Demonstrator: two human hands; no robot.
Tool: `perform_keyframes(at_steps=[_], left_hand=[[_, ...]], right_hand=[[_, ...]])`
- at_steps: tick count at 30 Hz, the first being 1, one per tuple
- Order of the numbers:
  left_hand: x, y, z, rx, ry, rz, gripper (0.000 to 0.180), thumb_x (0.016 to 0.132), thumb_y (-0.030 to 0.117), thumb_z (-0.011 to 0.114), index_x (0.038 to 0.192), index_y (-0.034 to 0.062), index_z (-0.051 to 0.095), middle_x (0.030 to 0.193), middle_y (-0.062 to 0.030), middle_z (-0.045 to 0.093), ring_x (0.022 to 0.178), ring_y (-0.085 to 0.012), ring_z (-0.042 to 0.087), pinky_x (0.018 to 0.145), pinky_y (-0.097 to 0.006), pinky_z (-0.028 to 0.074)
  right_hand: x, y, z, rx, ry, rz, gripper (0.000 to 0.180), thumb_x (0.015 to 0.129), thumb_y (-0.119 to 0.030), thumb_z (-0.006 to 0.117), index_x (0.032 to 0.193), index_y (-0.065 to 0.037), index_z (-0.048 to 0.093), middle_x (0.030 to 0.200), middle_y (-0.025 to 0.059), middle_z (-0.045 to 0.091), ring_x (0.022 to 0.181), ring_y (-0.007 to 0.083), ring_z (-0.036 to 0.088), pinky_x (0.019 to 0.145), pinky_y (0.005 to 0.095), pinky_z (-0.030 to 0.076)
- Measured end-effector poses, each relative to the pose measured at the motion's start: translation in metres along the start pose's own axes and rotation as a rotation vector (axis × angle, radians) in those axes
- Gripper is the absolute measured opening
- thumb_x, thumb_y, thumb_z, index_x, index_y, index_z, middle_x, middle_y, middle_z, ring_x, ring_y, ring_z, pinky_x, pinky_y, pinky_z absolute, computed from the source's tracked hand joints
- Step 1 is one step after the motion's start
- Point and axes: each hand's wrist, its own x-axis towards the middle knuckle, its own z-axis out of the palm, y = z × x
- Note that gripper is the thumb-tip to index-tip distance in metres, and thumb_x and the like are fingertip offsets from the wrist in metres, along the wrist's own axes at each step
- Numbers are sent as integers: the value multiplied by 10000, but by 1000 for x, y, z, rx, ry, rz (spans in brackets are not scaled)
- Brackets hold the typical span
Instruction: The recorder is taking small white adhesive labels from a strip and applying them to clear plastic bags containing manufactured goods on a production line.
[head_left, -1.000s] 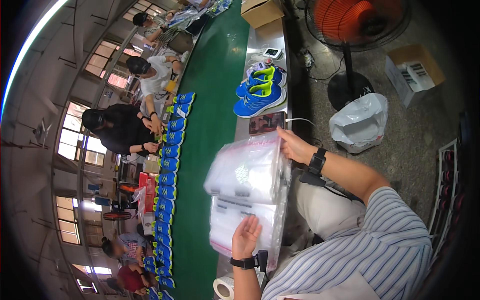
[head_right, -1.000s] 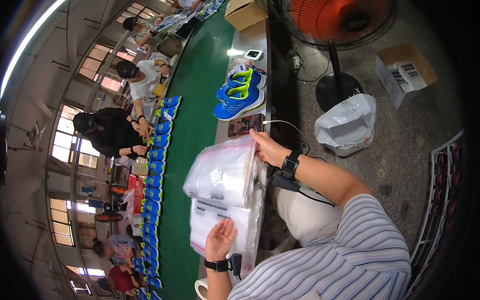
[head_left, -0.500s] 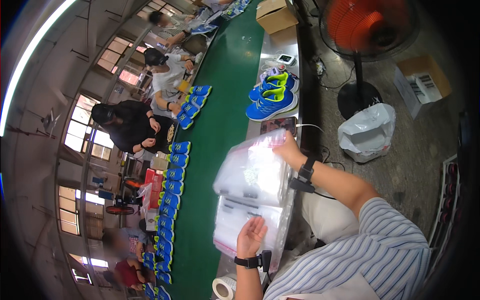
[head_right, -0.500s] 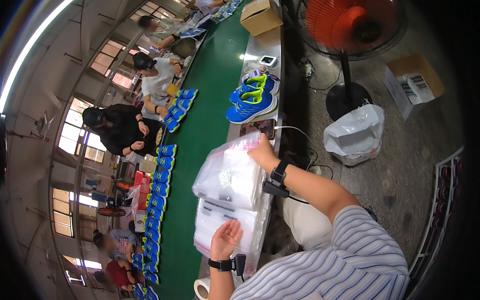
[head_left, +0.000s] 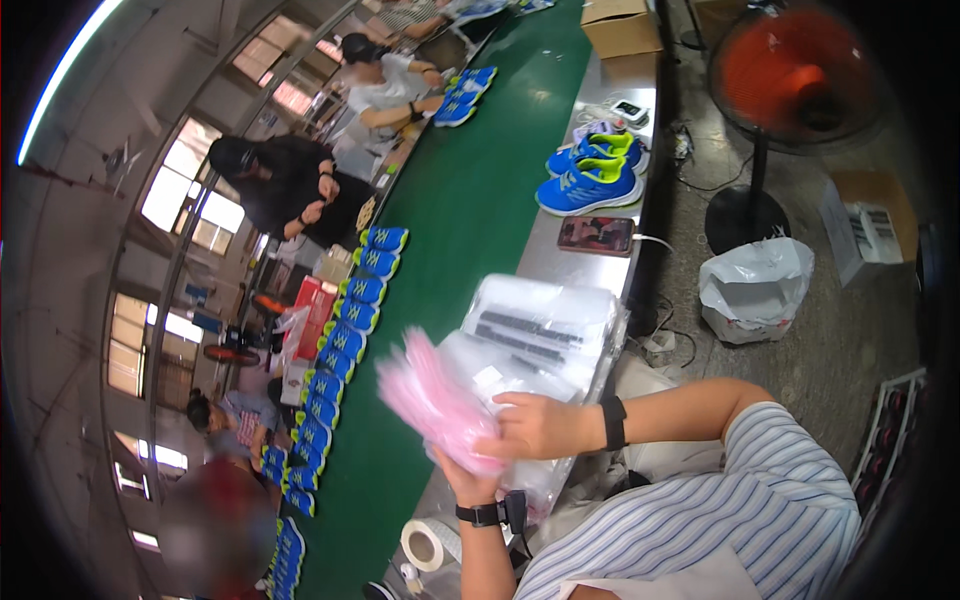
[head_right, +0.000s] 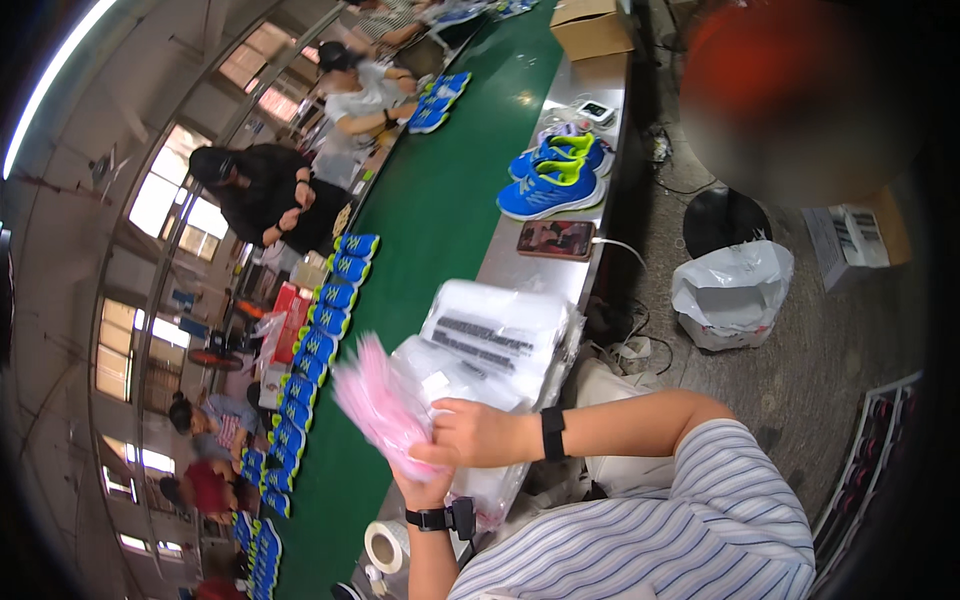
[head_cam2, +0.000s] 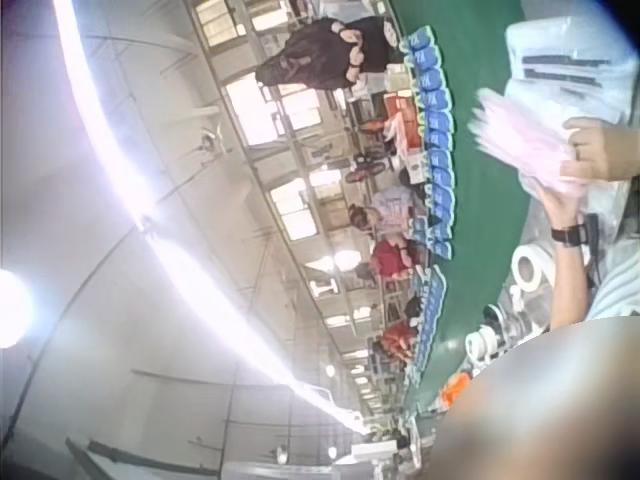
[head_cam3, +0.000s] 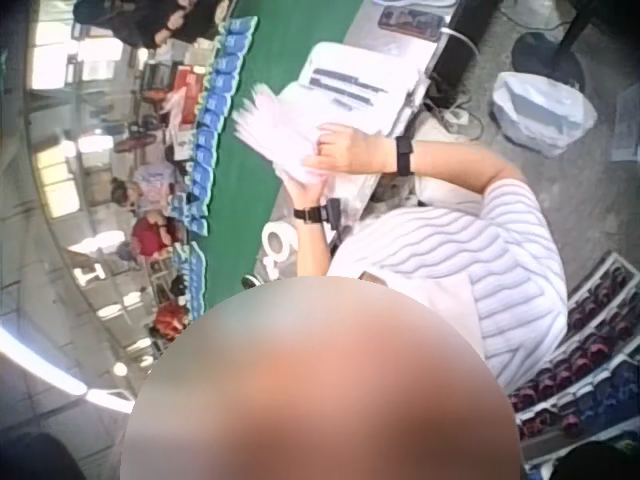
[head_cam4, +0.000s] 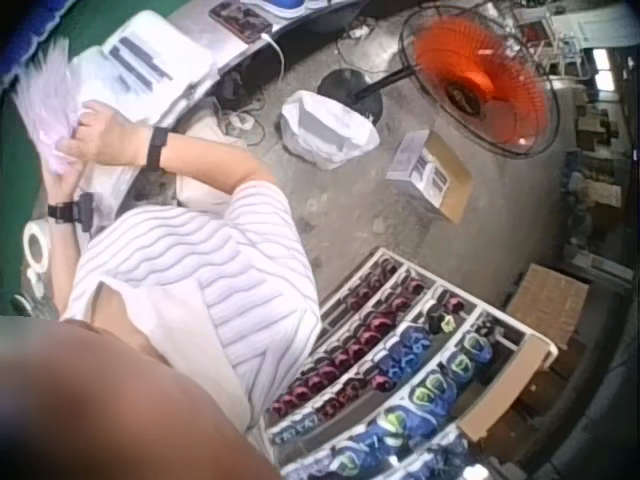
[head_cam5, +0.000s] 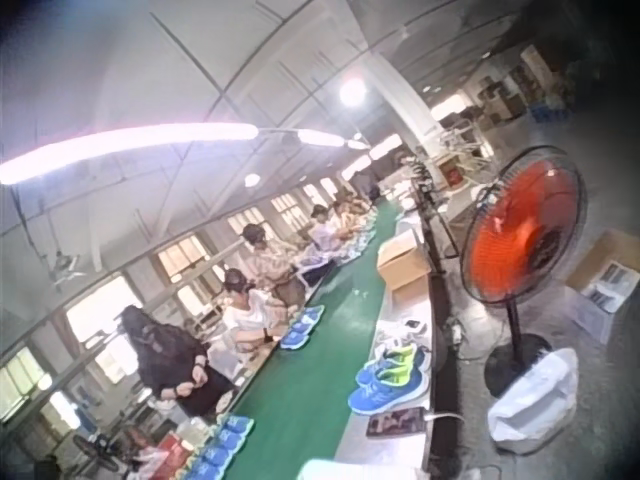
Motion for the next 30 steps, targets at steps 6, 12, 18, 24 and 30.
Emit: perform_keyframes(at_steps=[6,12,18,24,30], left_hand=[[-28,-5,-36,25,191,257,723,860,629,349,1334,83,344,1360,-90,376,1224,-277,370,1038,-407,284],[-46,-11,-57,-280,232,97,641,873,567,405,1293,82,383,1280,-94,447,1146,-251,438,955,-394,381],[-54,-9,-31,-269,276,-10,318,896,233,497,1111,-2,498,995,-118,583,914,-219,590,791,-355,501],[-45,-28,-59,-29,365,-35,280,773,-13,512,1051,-46,516,917,-122,599,778,-216,622,679,-342,533],[-45,-33,-59,-36,379,68,306,778,-8,510,1083,-30,502,933,-108,589,822,-212,611,720,-334,520]], right_hand=[[-23,-35,16,149,-344,-172,380,738,-125,536,1117,-146,549,743,-19,501,712,136,527,788,325,452],[-19,-41,9,401,-650,-10,596,716,-211,642,1274,-120,450,1062,86,563,821,240,559,731,343,458],[1,-26,20,180,-572,343,554,660,-303,722,1104,-31,533,1156,170,507,1087,348,459,897,432,389],[-25,-30,38,-148,-698,317,623,665,-354,708,1171,-63,490,1229,163,440,1175,346,371,923,537,315],[-35,-18,50,-144,-589,271,365,744,-188,643,1080,-75,556,1148,112,520,1093,311,468,881,425,393]])
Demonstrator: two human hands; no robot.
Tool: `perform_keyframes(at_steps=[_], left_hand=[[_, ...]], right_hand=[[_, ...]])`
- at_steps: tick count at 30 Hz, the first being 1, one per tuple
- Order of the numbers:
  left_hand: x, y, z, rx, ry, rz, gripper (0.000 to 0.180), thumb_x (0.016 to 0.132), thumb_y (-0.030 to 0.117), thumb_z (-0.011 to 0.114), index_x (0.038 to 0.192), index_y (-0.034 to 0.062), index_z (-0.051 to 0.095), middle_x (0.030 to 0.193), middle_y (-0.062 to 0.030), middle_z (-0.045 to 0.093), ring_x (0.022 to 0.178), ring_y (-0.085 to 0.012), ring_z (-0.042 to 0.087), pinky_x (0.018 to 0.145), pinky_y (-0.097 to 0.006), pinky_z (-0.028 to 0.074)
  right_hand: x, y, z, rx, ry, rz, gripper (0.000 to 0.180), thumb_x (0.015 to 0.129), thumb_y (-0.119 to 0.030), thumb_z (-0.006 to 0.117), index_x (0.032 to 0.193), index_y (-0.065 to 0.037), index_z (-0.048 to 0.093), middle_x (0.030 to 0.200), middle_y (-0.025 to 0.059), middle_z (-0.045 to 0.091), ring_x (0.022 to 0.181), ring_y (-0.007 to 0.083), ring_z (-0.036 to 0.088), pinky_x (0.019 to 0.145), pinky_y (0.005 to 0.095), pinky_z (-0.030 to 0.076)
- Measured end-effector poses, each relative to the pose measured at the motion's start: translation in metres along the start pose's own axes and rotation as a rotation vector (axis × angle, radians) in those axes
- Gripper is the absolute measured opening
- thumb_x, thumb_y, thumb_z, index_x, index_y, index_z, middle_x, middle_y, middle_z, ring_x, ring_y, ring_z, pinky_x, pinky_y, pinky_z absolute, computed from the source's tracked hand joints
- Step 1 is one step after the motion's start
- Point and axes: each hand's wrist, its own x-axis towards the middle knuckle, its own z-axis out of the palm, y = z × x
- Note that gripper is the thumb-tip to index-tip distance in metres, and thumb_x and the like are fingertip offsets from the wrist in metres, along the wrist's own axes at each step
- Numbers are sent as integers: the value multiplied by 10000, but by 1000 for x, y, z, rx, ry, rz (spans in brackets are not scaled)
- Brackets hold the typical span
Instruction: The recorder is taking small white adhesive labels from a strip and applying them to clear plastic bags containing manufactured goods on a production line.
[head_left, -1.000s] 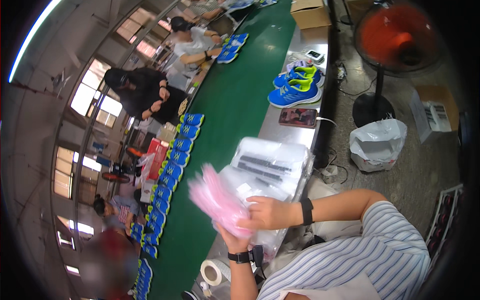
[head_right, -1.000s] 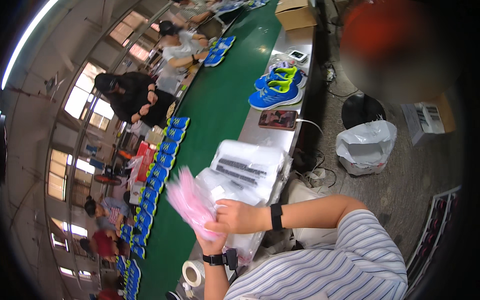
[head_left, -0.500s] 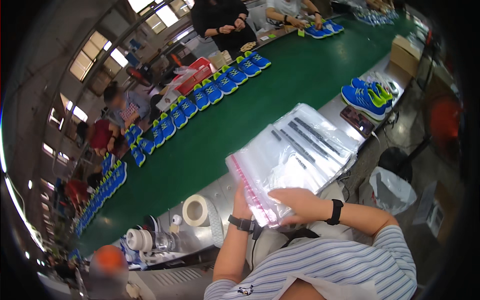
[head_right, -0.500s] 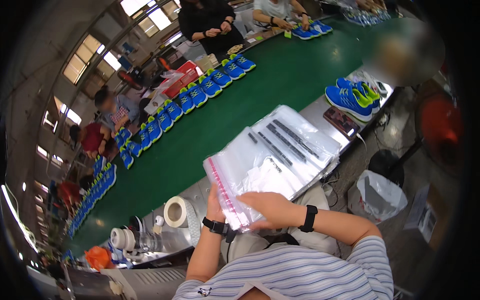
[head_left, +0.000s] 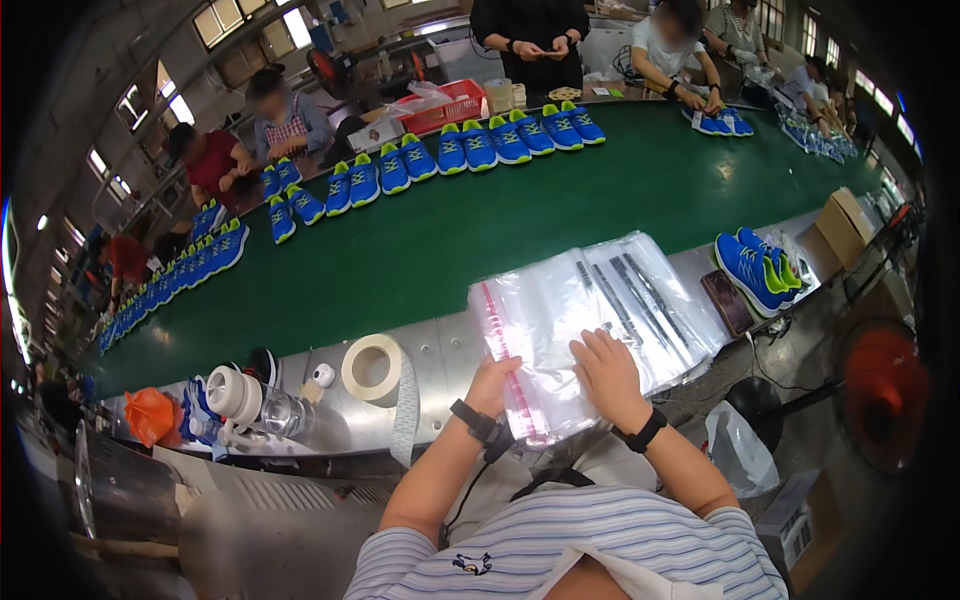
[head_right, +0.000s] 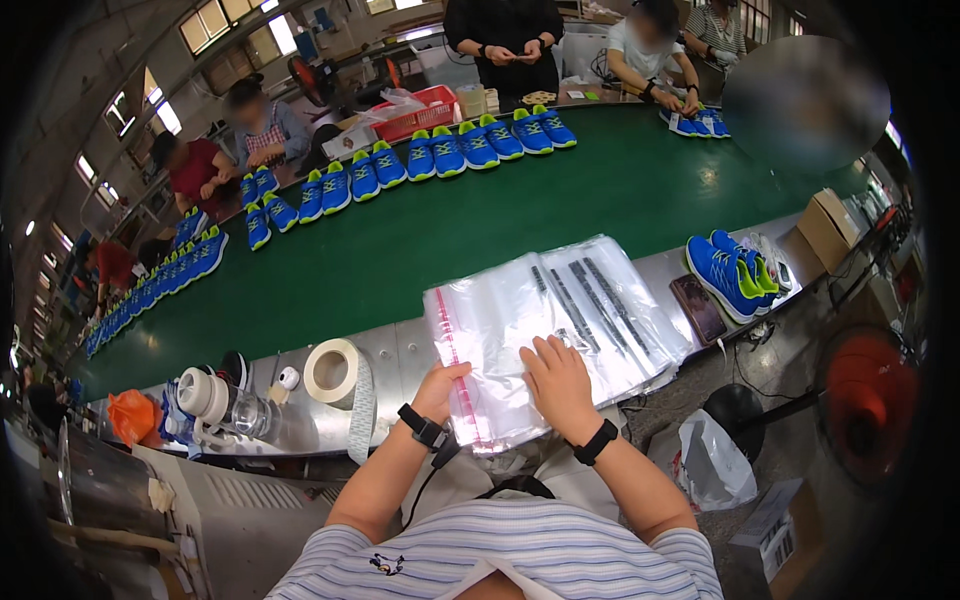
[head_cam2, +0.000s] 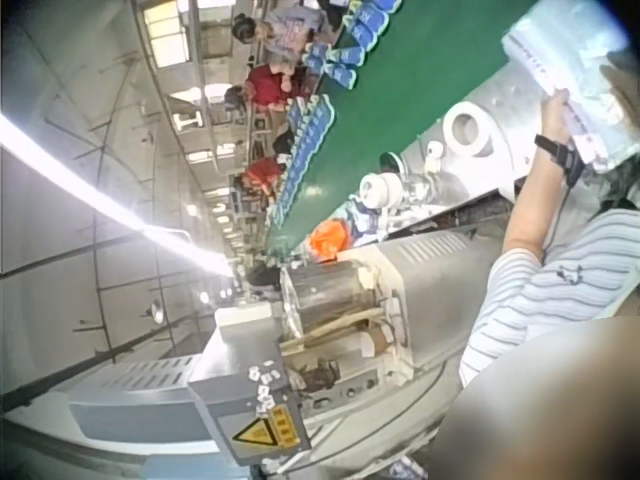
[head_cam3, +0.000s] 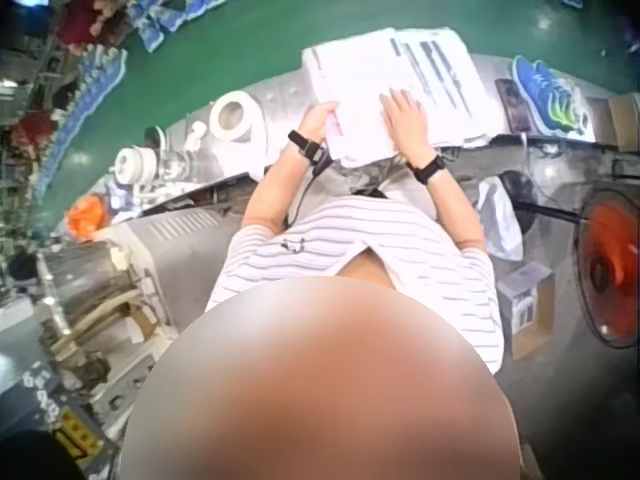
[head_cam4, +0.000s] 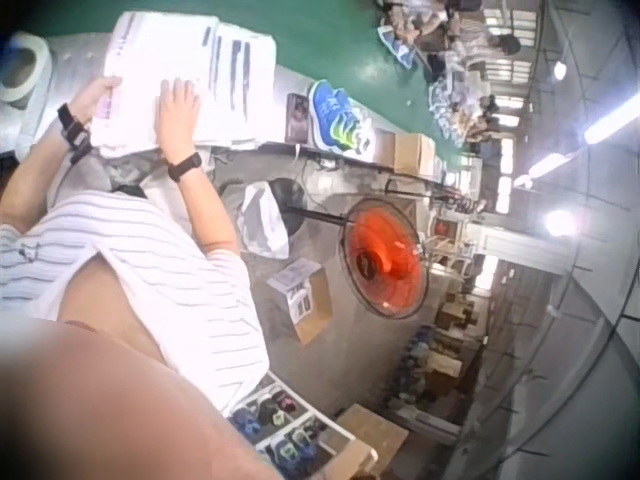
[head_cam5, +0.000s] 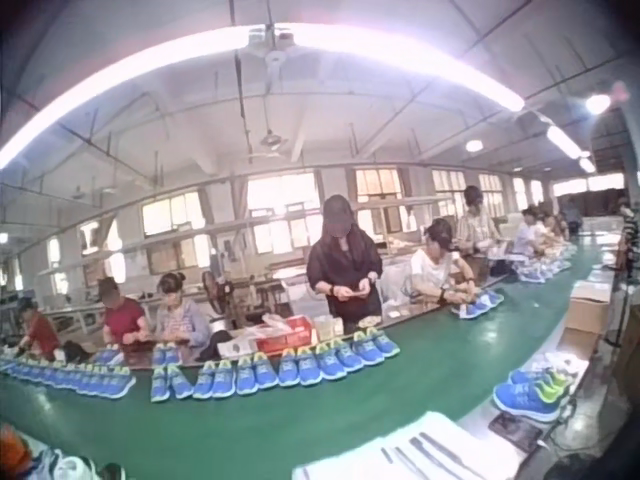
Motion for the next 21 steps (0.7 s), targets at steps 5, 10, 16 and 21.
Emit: perform_keyframes(at_steps=[5,10,16,21], left_hand=[[1,-4,-2,35,18,23,323,768,-2,512,1090,-26,490,939,-107,584,818,-213,604,729,-331,518],[0,-3,-2,25,7,29,356,751,-7,508,1105,-29,472,965,-113,574,829,-216,598,745,-335,517],[-7,5,11,-231,-107,-100,362,879,162,463,1189,-23,448,1079,-158,572,939,-242,593,830,-362,490],[-17,7,18,21,50,-20,453,876,269,530,1219,-6,420,1043,-135,557,878,-216,595,756,-337,502]], right_hand=[[1,16,8,189,138,142,167,801,-131,575,946,-53,605,947,120,603,878,297,574,737,370,457],[13,20,-11,546,44,514,191,867,-139,486,895,4,609,842,148,624,770,313,596,693,349,471],[-2,34,8,264,-72,-102,257,822,-222,561,1041,-99,617,1123,117,567,1089,298,489,909,424,381],[-9,-4,-12,34,-167,-89,488,737,-375,638,1167,-167,538,1317,128,407,1201,337,370,944,570,293]])
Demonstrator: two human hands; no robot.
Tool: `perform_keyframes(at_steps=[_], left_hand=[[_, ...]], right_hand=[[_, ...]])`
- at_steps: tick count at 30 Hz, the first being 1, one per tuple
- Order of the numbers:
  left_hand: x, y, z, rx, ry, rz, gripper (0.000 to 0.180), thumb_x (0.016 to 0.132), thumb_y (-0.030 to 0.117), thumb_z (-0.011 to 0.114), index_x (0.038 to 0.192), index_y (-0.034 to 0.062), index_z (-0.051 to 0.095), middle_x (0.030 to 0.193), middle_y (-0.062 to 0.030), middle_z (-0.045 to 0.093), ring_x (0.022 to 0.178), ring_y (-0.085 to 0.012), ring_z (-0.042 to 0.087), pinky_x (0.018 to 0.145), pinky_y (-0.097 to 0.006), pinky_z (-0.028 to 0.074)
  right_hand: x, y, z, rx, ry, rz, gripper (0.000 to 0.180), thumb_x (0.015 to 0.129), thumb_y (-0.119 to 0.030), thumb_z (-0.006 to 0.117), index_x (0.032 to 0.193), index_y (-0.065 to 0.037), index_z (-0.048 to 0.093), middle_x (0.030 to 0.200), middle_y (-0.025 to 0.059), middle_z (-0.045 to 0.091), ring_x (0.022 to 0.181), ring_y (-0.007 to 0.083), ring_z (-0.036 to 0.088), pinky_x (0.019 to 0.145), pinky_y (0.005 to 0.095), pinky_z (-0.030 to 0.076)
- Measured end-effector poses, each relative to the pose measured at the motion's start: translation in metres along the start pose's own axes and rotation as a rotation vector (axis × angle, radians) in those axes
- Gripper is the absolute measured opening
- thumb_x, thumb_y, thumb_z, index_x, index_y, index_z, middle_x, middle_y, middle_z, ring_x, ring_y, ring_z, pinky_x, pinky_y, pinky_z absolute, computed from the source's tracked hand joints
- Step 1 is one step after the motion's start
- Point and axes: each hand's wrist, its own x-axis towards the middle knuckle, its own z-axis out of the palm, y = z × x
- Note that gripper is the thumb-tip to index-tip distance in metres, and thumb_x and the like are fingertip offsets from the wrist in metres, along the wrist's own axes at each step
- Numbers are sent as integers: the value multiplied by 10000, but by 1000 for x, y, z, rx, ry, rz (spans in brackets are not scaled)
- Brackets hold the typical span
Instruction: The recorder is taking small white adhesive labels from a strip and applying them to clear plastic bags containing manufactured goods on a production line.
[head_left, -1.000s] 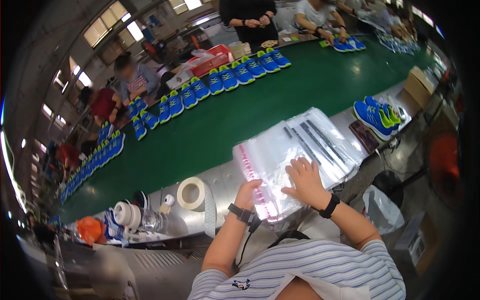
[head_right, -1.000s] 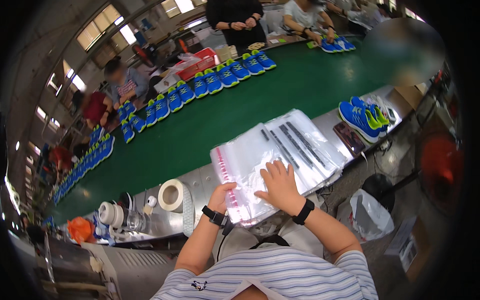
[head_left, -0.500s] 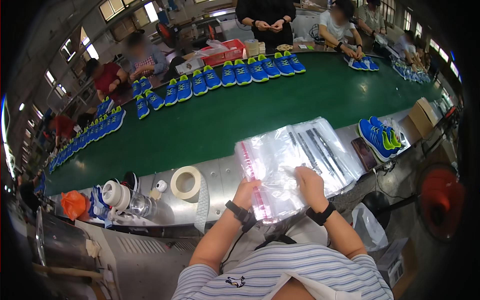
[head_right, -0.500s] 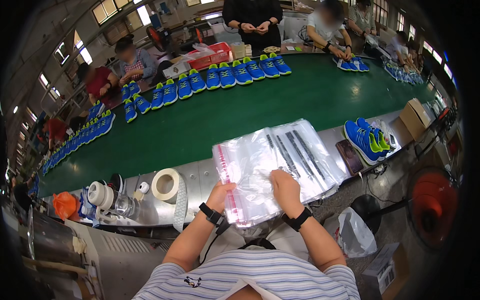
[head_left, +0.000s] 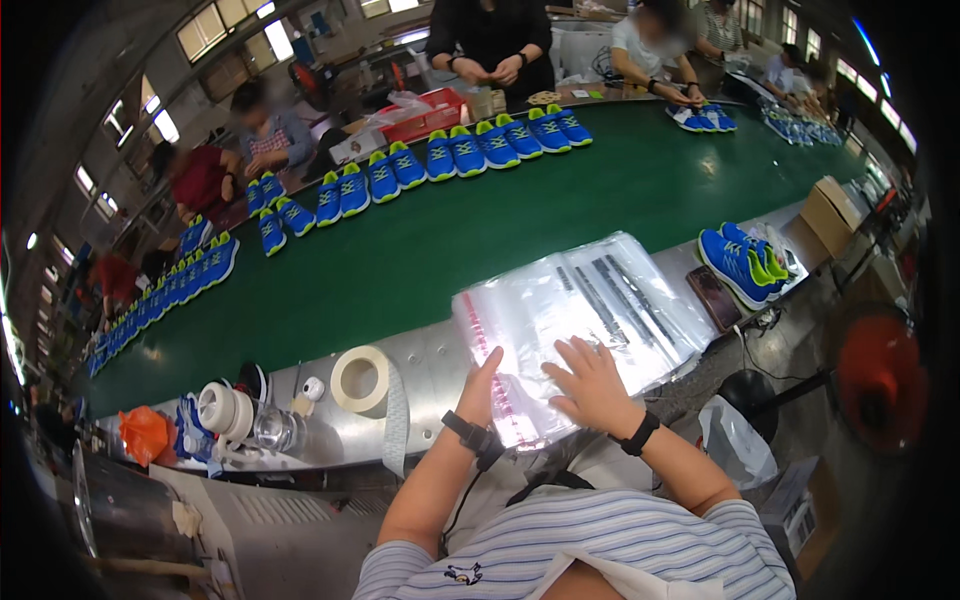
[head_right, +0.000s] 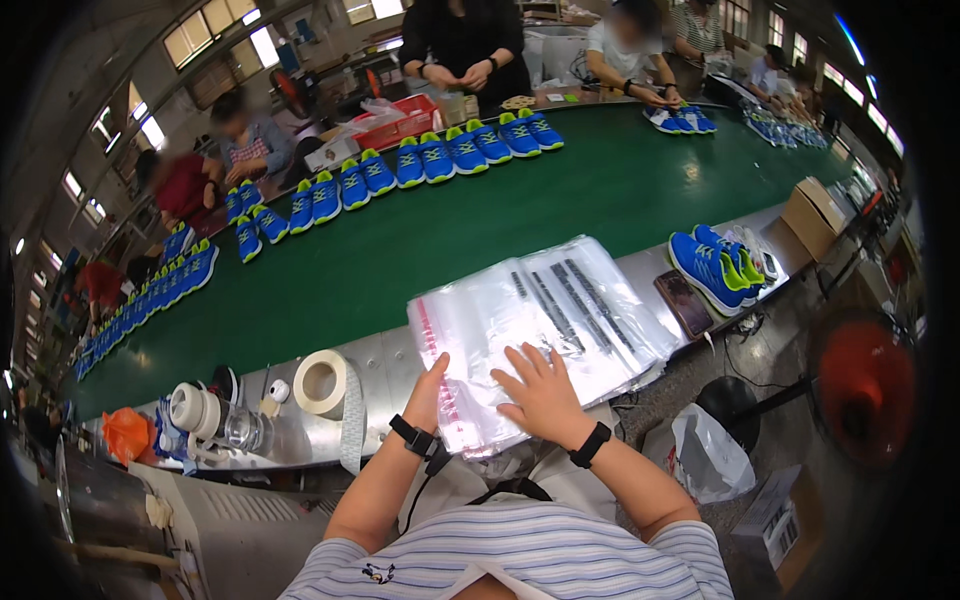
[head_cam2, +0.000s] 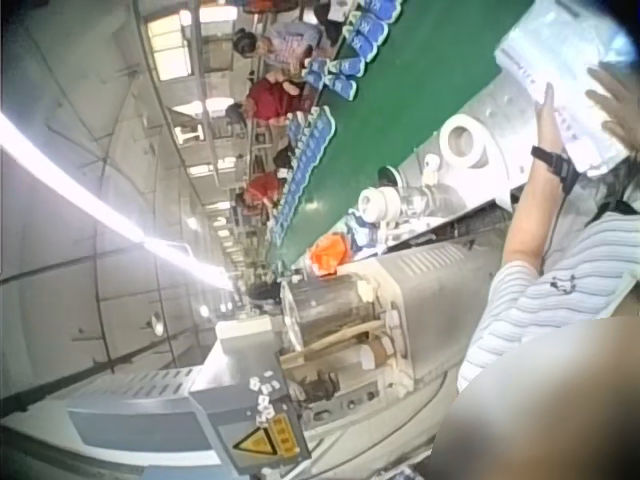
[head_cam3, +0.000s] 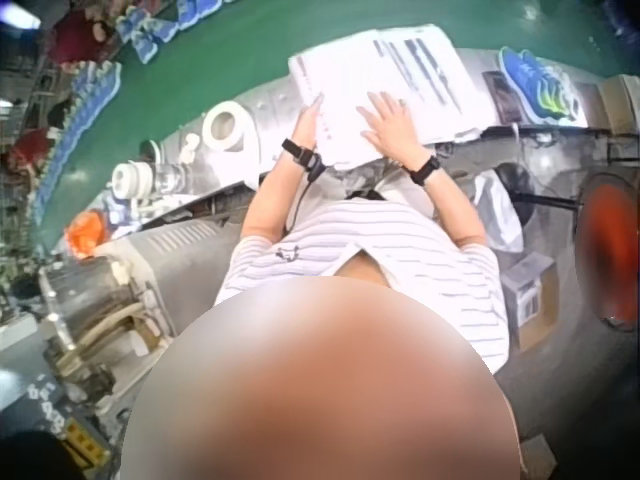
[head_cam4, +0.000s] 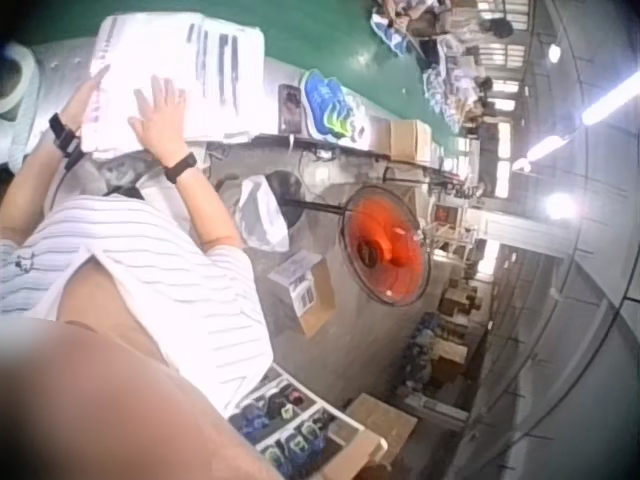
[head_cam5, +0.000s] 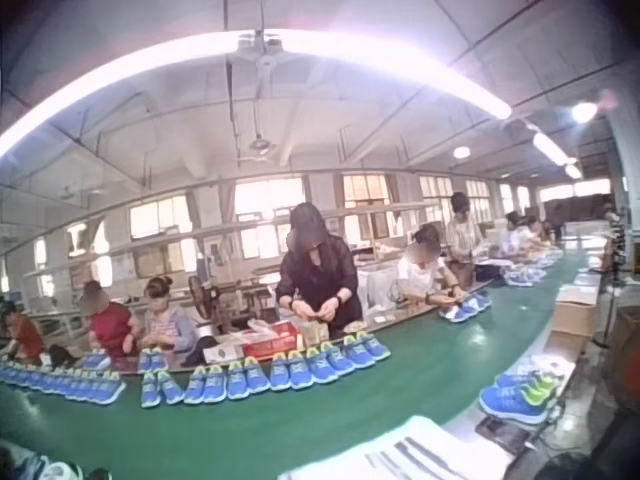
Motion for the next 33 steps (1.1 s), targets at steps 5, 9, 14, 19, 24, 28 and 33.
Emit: perform_keyframes(at_steps=[5,9,14,19,24,28,33], left_hand=[[6,-6,1,177,-12,129,330,794,19,513,1115,-59,498,998,-131,592,846,-211,601,749,-325,496],[13,-10,-8,241,13,147,342,785,8,505,1117,-74,498,987,-141,593,850,-232,599,759,-331,495],[16,-13,-7,253,61,194,374,784,-14,492,1151,-80,467,1031,-165,579,884,-262,599,784,-352,491],[5,-8,6,215,24,167,449,765,-33,478,1208,-49,407,1079,-164,538,926,-257,574,786,-334,481],[7,-8,5,256,60,161,460,765,-35,486,1217,-44,404,1094,-166,533,932,-263,571,800,-342,477],[8,-7,5,251,68,170,465,762,-34,501,1217,-43,407,1103,-157,534,934,-266,570,809,-347,472],[14,-11,-7,264,55,214,449,763,-21,498,1204,-45,421,1095,-159,544,937,-264,574,820,-347,472]], right_hand=[[-6,0,-4,-35,-1,-24,507,761,-378,612,1219,-189,505,1336,121,399,1218,326,358,951,558,292],[-8,6,5,-38,31,-18,510,774,-390,593,1236,-199,492,1347,112,389,1235,315,352,964,556,277],[-13,10,10,-10,76,-46,543,753,-375,611,1250,-199,478,1366,108,360,1229,311,354,952,550,286],[-17,10,11,28,117,-31,540,738,-369,628,1235,-205,492,1369,97,362,1234,294,355,956,535,292],[-16,12,10,38,104,-11,533,753,-380,617,1239,-205,487,1371,97,363,1247,294,343,970,541,280],[-15,13,12,62,113,-11,545,738,-362,637,1239,-208,488,1372,95,360,1242,294,346,966,531,282],[-15,12,11,65,105,-7,544,743,-369,633,1243,-211,488,1378,91,355,1250,291,336,973,527,275]])
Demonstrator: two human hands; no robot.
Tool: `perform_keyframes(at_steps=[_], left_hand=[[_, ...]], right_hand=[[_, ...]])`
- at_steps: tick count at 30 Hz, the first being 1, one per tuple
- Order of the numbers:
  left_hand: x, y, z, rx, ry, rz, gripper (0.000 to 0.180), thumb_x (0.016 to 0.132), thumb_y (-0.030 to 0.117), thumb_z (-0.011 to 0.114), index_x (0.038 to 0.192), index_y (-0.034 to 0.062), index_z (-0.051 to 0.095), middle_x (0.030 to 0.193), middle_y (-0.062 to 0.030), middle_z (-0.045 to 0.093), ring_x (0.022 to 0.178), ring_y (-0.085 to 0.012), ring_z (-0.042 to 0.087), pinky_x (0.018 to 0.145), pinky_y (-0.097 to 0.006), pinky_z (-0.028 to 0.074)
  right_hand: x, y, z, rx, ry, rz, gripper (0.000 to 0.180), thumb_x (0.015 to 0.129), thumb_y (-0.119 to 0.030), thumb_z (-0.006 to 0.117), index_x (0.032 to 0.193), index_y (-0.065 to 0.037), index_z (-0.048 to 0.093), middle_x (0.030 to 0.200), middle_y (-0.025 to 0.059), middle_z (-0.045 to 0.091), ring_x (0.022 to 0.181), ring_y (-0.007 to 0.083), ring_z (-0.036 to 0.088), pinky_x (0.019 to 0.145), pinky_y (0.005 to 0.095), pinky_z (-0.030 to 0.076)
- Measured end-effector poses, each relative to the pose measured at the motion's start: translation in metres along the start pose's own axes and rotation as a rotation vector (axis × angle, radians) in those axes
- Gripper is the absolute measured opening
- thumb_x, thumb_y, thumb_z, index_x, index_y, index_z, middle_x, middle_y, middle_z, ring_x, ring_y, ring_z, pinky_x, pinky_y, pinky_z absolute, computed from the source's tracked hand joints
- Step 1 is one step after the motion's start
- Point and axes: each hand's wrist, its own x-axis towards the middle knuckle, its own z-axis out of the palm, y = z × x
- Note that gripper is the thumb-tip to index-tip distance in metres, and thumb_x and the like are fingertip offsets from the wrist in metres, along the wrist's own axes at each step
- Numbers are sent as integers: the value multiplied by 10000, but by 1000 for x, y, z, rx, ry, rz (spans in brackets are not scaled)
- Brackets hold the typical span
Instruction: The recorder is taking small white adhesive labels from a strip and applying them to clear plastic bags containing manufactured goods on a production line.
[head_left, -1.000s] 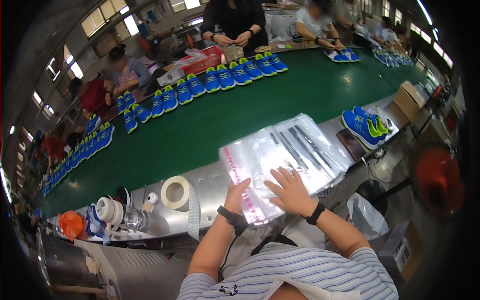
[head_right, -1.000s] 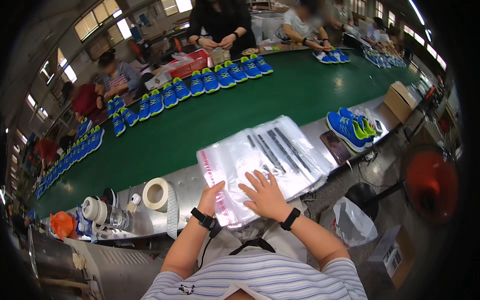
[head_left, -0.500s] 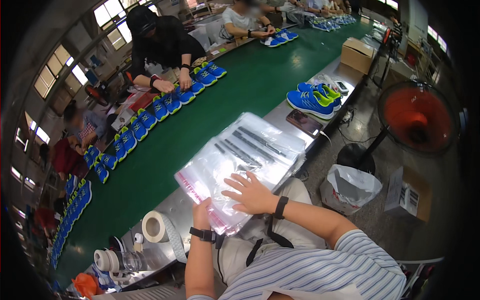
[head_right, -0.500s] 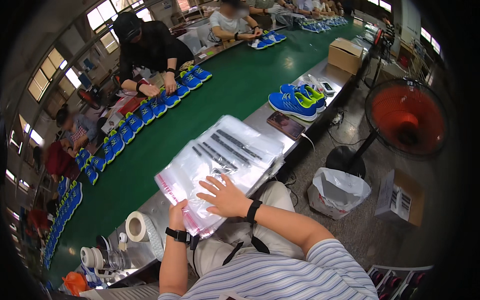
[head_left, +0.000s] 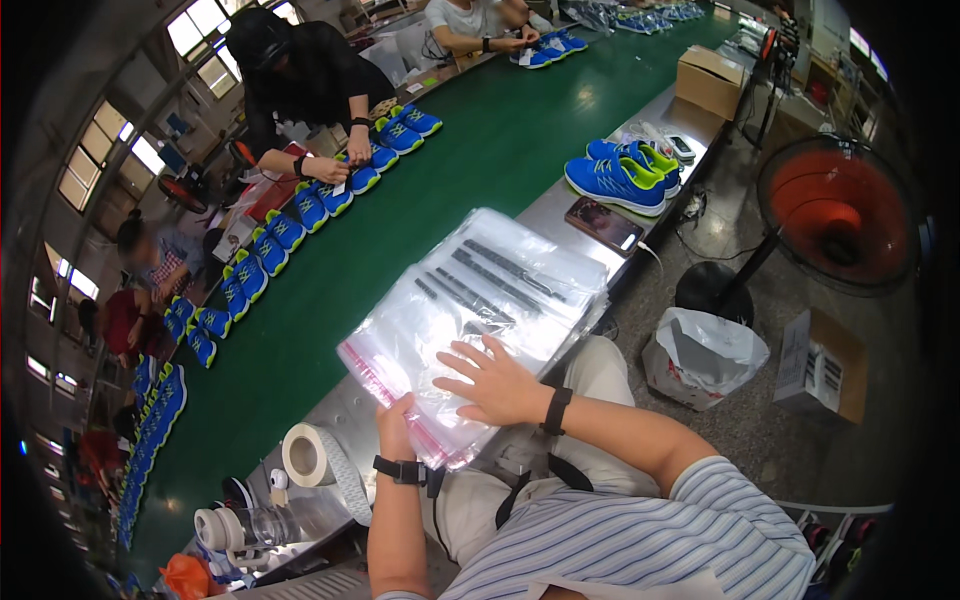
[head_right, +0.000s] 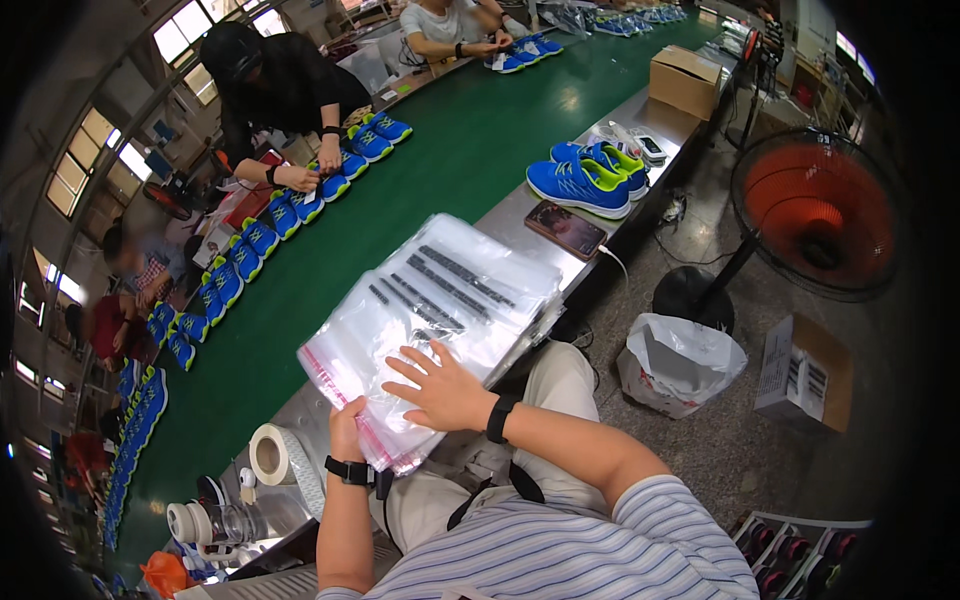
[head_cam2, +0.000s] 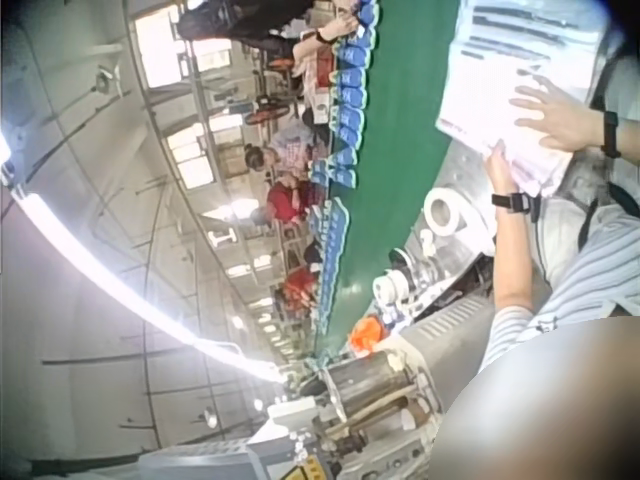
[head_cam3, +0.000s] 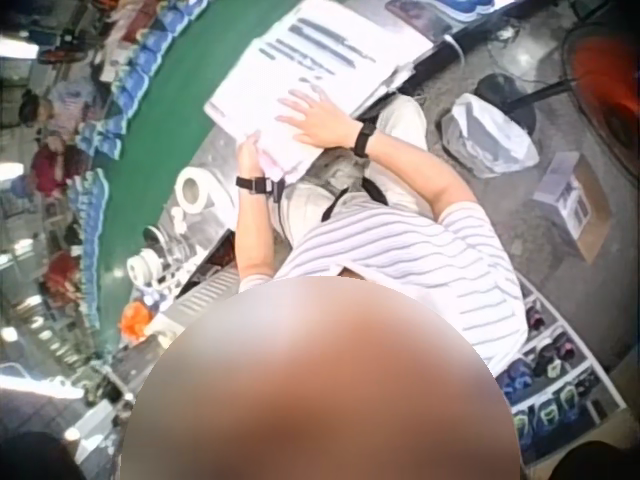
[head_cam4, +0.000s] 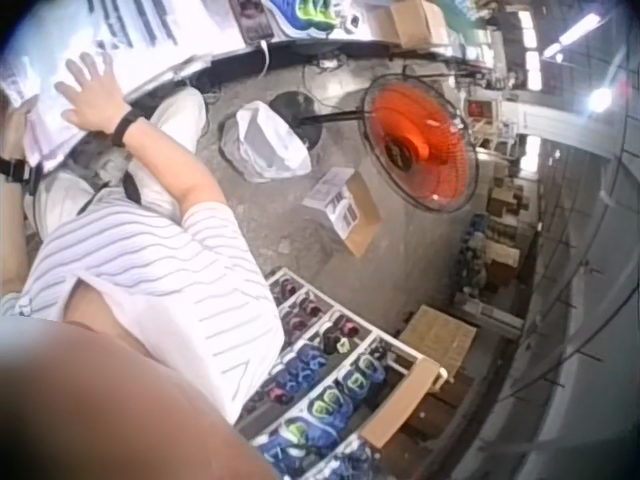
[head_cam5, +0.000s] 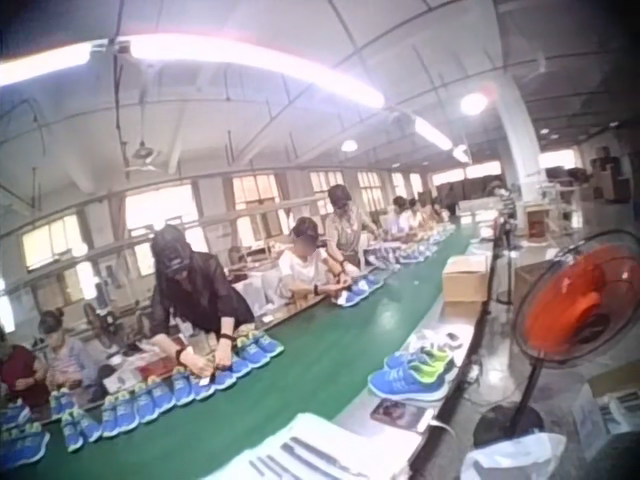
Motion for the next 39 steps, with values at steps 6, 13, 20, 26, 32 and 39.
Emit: perform_keyframes(at_steps=[6,13,20,26,32,39], left_hand=[[-12,13,19,32,-9,-26,448,758,-13,486,1198,-63,419,1086,-171,545,928,-260,581,810,-347,479],[-15,16,24,60,-9,-36,432,766,-7,474,1189,-77,416,1064,-174,549,904,-259,590,781,-343,489],[-14,16,24,139,23,-62,458,771,2,469,1219,-59,399,1106,-176,531,944,-268,575,817,-350,478],[-5,12,13,116,-11,-53,485,767,-1,475,1241,-53,383,1142,-176,514,996,-280,548,864,-370,453],[-7,10,18,60,-31,-76,487,763,-10,478,1240,-54,386,1150,-176,510,1000,-279,546,861,-365,452],[1,7,4,18,24,-38,610,746,-29,510,1322,-43,309,1274,-161,423,1132,-256,456,981,-344,345]], right_hand=[[-3,2,2,15,13,19,545,740,-381,631,1240,-213,495,1378,88,357,1254,283,332,983,528,266],[-5,5,2,54,33,17,529,740,-384,628,1223,-201,513,1367,90,373,1258,283,329,994,531,258],[-7,8,5,80,51,16,535,747,-394,619,1227,-184,510,1363,101,373,1263,289,323,999,532,253],[-5,7,6,61,29,25,543,764,-425,593,1242,-188,496,1364,101,370,1265,288,317,1016,527,219],[-7,8,4,50,-12,39,556,771,-430,586,1260,-189,476,1376,98,355,1267,285,311,1009,527,223],[6,8,3,122,-132,33,634,711,-417,655,1274,-201,458,1408,116,310,1299,317,265,987,586,233]])
